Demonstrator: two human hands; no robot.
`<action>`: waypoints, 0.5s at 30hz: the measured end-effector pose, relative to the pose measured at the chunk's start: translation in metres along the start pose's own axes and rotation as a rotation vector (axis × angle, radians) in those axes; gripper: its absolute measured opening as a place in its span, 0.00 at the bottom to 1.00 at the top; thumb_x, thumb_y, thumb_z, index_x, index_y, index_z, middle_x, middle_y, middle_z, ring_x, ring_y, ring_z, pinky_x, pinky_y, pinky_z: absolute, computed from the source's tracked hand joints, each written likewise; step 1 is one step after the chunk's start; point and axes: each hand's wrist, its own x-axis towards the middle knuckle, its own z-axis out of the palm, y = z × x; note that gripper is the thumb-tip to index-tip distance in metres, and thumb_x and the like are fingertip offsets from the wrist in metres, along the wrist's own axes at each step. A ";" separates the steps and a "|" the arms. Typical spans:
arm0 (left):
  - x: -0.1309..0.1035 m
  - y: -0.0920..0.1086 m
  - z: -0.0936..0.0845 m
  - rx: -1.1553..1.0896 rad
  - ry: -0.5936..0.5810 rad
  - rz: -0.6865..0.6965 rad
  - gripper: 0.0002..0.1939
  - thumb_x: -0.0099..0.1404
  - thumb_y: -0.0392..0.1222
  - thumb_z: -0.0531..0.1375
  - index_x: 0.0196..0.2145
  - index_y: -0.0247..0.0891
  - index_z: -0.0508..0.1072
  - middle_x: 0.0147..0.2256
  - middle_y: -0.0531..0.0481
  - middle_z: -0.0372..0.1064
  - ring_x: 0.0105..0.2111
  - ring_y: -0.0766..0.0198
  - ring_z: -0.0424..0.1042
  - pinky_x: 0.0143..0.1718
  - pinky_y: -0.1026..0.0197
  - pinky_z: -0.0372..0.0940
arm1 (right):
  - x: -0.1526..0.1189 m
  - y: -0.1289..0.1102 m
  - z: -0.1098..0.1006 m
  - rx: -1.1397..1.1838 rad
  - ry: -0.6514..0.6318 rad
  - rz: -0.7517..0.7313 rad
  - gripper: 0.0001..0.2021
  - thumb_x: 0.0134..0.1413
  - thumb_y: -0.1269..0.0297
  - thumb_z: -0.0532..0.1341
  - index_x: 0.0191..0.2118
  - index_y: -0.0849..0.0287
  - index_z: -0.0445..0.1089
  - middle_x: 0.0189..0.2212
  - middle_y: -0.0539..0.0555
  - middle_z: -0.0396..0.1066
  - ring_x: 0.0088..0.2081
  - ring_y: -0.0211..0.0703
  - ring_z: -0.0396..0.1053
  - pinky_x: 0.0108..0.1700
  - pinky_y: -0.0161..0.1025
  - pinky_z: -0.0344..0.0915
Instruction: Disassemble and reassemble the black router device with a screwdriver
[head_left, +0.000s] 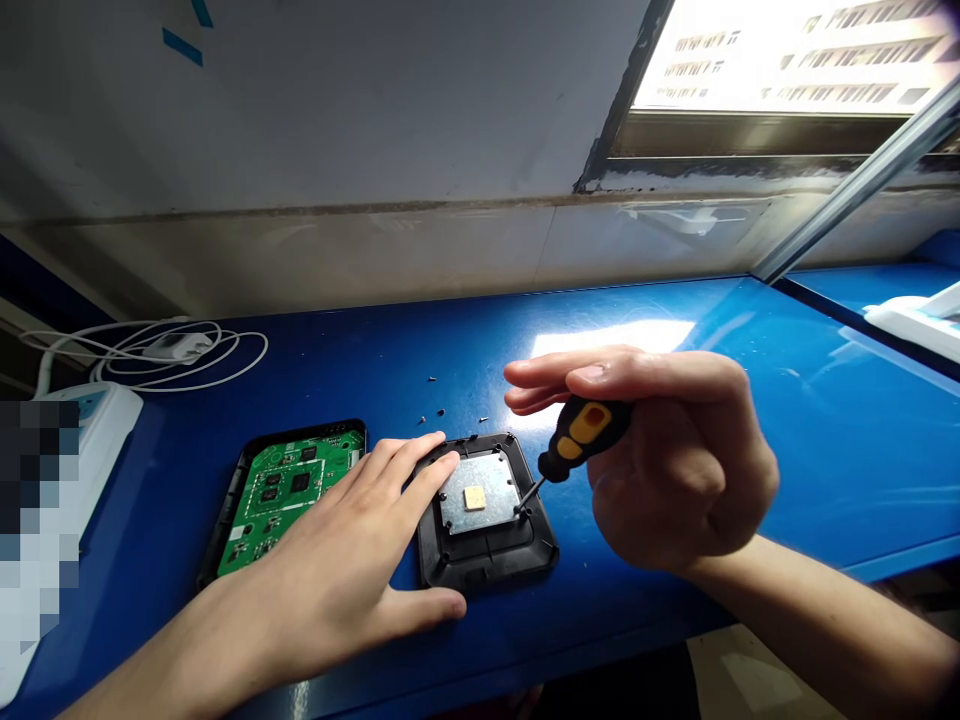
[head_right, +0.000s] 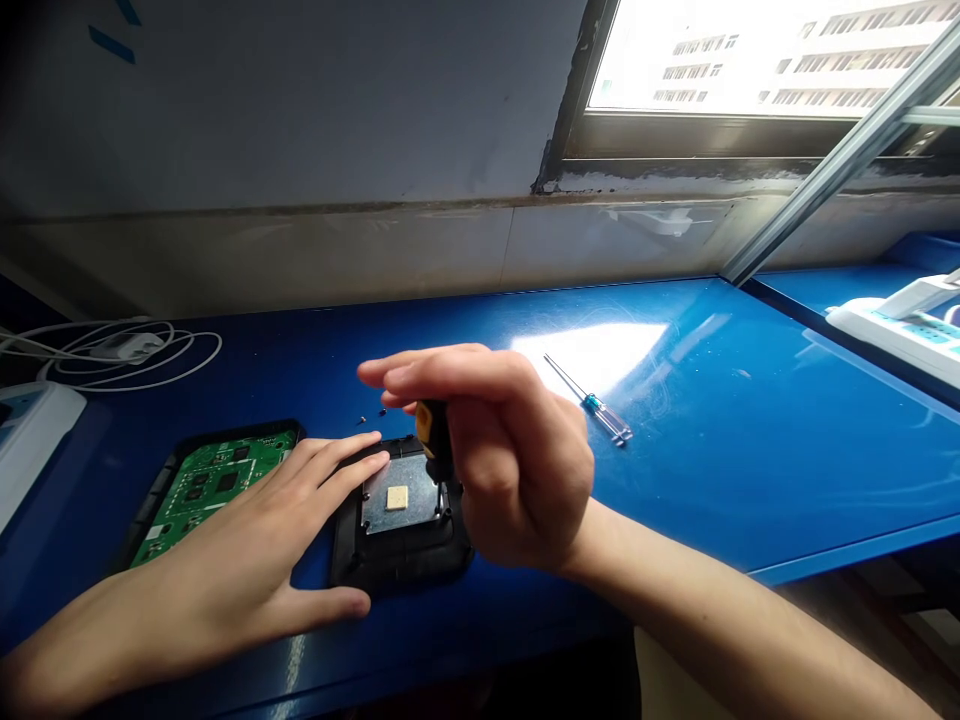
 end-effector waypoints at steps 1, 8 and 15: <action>0.000 0.000 0.000 -0.003 0.008 0.002 0.47 0.64 0.65 0.66 0.73 0.50 0.53 0.74 0.44 0.49 0.71 0.39 0.52 0.67 0.34 0.61 | 0.000 0.000 0.000 -0.011 -0.007 0.001 0.12 0.72 0.61 0.55 0.53 0.52 0.73 0.42 0.57 0.79 0.40 0.48 0.81 0.33 0.45 0.80; -0.001 0.000 -0.001 -0.030 0.011 0.004 0.46 0.64 0.64 0.67 0.72 0.51 0.54 0.73 0.45 0.50 0.71 0.39 0.53 0.67 0.34 0.61 | 0.001 -0.001 -0.003 -0.114 -0.019 -0.031 0.13 0.67 0.72 0.57 0.51 0.53 0.75 0.41 0.55 0.78 0.37 0.45 0.78 0.32 0.44 0.80; 0.000 0.002 -0.002 -0.027 -0.009 -0.026 0.47 0.63 0.65 0.66 0.73 0.51 0.53 0.73 0.45 0.49 0.70 0.41 0.54 0.66 0.37 0.63 | 0.003 -0.005 -0.003 -0.157 -0.057 -0.081 0.07 0.63 0.64 0.67 0.45 0.53 0.75 0.40 0.55 0.75 0.34 0.44 0.77 0.29 0.45 0.78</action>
